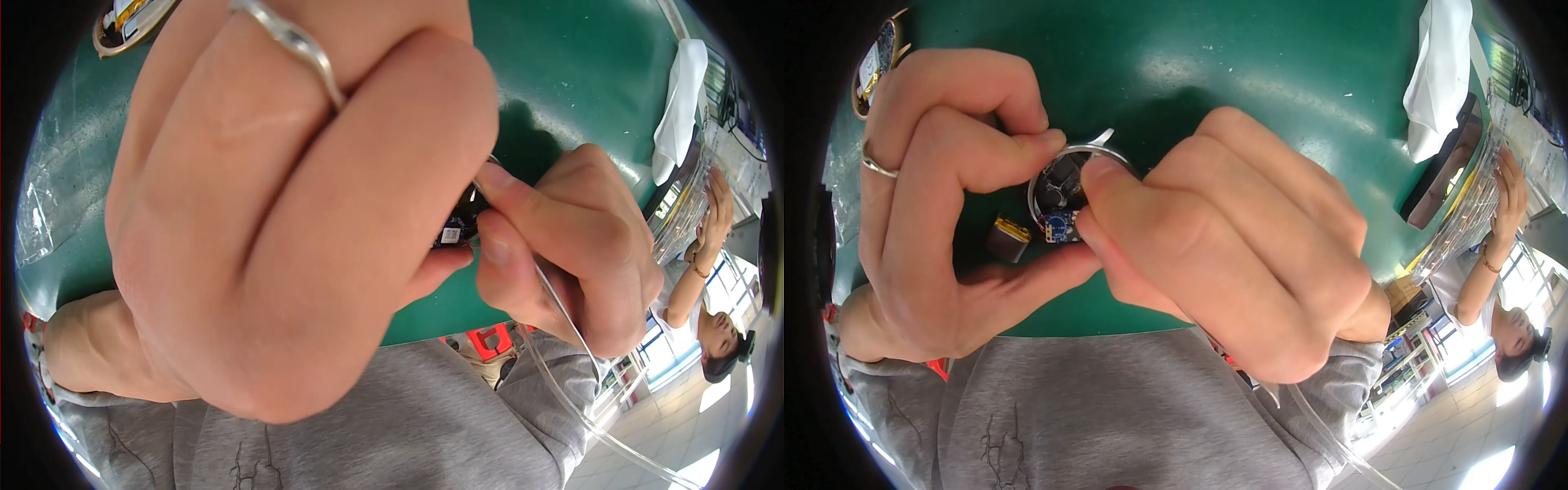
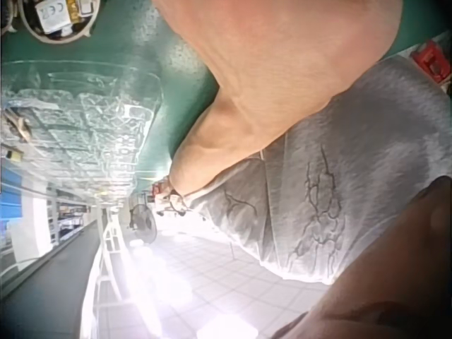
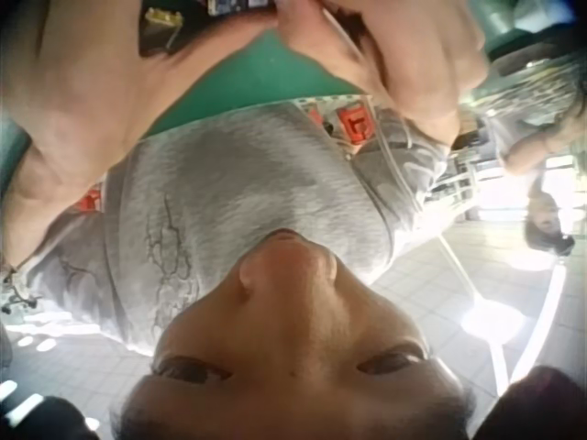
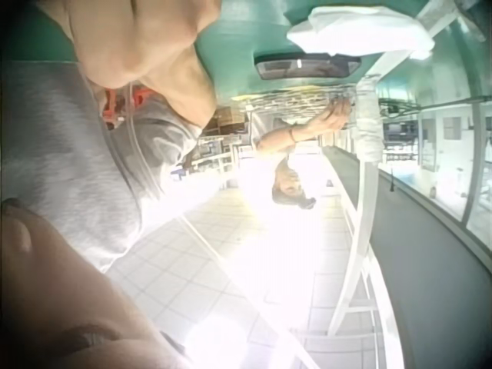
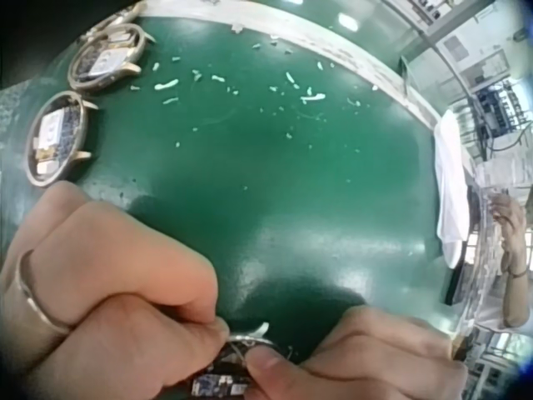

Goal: Assembling internal components of a smartwatch using tweezers and manual precision.

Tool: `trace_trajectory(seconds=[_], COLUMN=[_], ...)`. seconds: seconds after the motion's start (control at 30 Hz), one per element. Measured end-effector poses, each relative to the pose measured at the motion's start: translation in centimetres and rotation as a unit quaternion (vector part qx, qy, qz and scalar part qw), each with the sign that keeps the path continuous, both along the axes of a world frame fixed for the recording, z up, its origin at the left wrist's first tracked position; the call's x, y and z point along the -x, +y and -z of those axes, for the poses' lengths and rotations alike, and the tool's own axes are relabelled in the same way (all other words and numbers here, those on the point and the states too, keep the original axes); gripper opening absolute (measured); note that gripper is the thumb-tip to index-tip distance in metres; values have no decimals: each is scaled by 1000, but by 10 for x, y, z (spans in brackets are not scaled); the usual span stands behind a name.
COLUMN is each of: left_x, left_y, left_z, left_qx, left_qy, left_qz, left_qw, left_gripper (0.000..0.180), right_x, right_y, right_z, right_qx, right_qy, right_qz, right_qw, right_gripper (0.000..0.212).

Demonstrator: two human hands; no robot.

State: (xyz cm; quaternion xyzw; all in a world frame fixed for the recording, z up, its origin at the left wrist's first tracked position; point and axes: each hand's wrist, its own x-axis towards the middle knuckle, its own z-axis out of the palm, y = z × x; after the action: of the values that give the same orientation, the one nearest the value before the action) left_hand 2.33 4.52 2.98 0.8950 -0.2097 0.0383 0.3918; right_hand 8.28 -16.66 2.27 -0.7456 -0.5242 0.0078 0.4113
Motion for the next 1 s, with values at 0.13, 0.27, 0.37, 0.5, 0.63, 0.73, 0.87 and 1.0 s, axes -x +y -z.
trace_trajectory(seconds=[0.13, 0.27, 0.37, 0.5, 0.63, 0.73, 0.87, 1.0], left_x=[-1, 0, 1, -1, -2, -3, -3, -2], left_y=[-3, -3, -3, -3, -4, -4, -4, -5], left_z=[2, 4, 7, 6, 6, 7, 9, 11], left_qx=[22, 29, 39, 45, 41, 49, 53, 70], left_qy=[-4, 0, -6, -1, -3, -6, -8, -17], left_qz=[-1, -7, -8, -5, -3, -2, -3, -11], left_qw=[1000, 1000, 999, 999, 999, 999, 999, 997], left_gripper=[51, 52, 53, 52, 52, 51, 51, 51], right_x=[0, -1, -1, -2, -2, -2, -2, -2], right_y=[-2, -2, -1, -2, -3, -3, -3, -2], right_z=[-1, 3, 3, 0, 0, 0, 0, 2], right_qx=[-4, -6, -14, -3, -9, -6, -7, -15], right_qy=[-2, -5, 4, 6, 8, 6, 8, 4], right_qz=[3, -10, -6, -6, -3, -1, -1, -2], right_qw=[1000, 1000, 1000, 1000, 1000, 1000, 1000, 1000], right_gripper=[21, 22, 21, 20, 19, 19, 19, 18])
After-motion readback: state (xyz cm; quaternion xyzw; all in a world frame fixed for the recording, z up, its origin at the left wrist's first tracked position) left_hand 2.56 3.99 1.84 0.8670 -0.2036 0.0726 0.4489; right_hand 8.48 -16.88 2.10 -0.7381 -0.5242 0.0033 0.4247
